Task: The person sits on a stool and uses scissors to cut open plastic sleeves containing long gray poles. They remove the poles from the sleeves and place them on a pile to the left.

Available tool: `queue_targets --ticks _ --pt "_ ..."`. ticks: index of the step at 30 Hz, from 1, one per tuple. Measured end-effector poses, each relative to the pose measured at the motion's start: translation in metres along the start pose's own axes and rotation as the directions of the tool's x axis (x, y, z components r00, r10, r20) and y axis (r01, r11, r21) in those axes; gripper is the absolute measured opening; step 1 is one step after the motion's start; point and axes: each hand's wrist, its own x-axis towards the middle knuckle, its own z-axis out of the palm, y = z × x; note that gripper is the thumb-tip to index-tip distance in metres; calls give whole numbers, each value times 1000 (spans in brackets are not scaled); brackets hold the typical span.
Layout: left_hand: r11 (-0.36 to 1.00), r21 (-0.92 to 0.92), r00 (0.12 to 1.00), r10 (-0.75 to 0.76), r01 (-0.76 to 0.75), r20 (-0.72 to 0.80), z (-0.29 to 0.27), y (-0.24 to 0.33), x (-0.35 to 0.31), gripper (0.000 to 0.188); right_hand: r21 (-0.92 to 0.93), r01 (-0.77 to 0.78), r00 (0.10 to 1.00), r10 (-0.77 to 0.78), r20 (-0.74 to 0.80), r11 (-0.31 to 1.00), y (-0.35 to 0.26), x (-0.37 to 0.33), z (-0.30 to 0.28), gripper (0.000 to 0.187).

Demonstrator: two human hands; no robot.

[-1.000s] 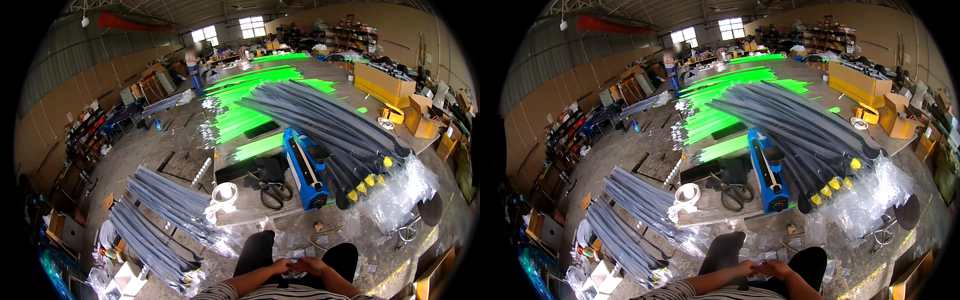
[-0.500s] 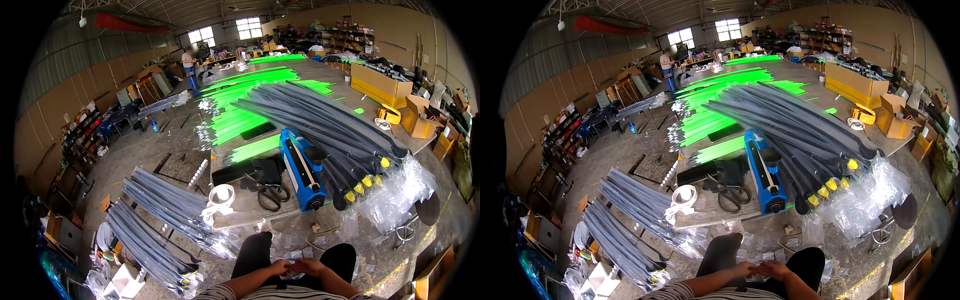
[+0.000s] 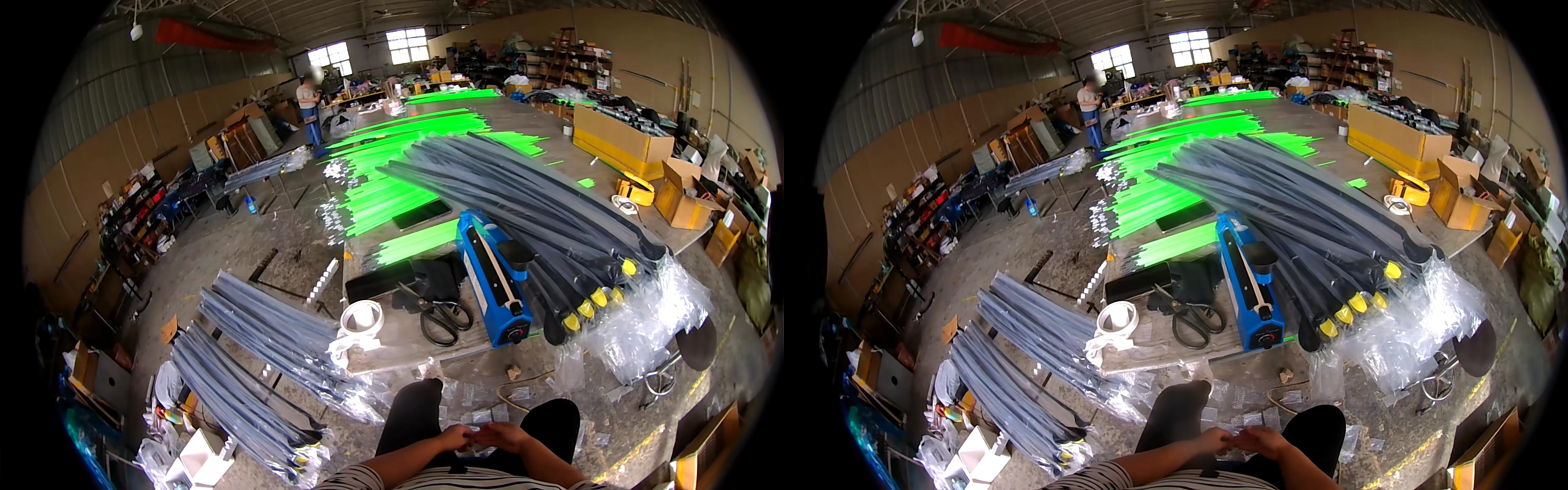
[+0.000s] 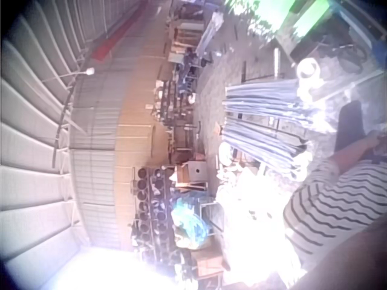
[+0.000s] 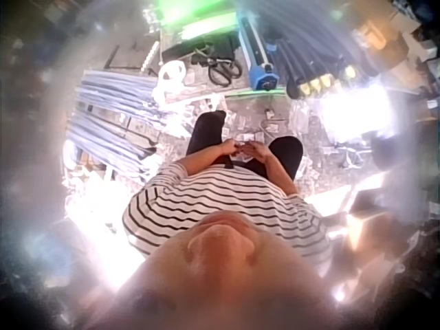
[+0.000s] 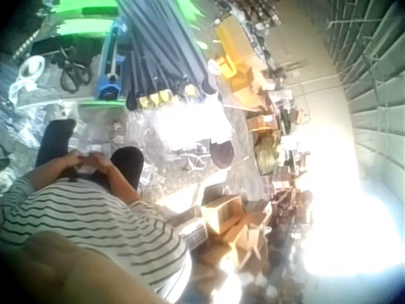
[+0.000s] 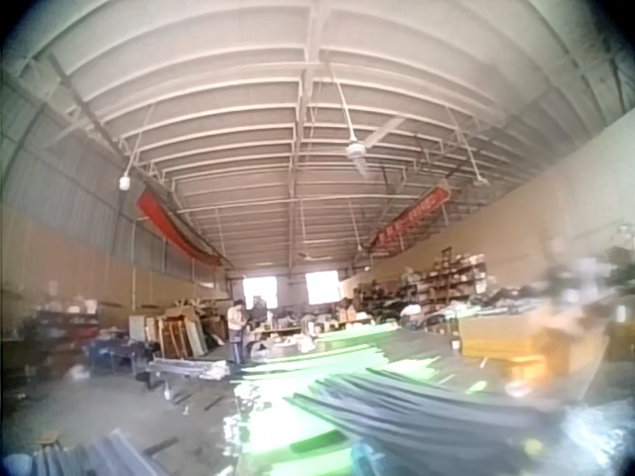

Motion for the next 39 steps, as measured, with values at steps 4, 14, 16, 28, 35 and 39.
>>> queue_targets --ticks 4,14,16,28,35,39 --pt "994 109 989 32 -16 -147 -2 6 -9 13 -22 34 997 -35 -70 999 -5 1 11 35" --pt "938 308 397 346 -160 -850 -57 44 -137 31 1 61 987 -61 -150 998 -3 -12 15 28" --pt "971 214 150 197 109 -969 -85 32 -165 27 12 52 985 -49 -167 999 -6 -10 15 28" --pt "885 -356 -205 -305 300 -930 -261 -58 -142 85 82 -49 970 68 -234 995 5 21 -16 31" --pt "803 -426 -155 -399 416 -904 -249 -40 -136 118 -251 -22 980 -28 -195 968 13 24 -13 30" --pt "813 -502 -160 -476 296 -865 -246 -47 -135 93 -157 28 977 -60 -203 987 13 15 -12 27"
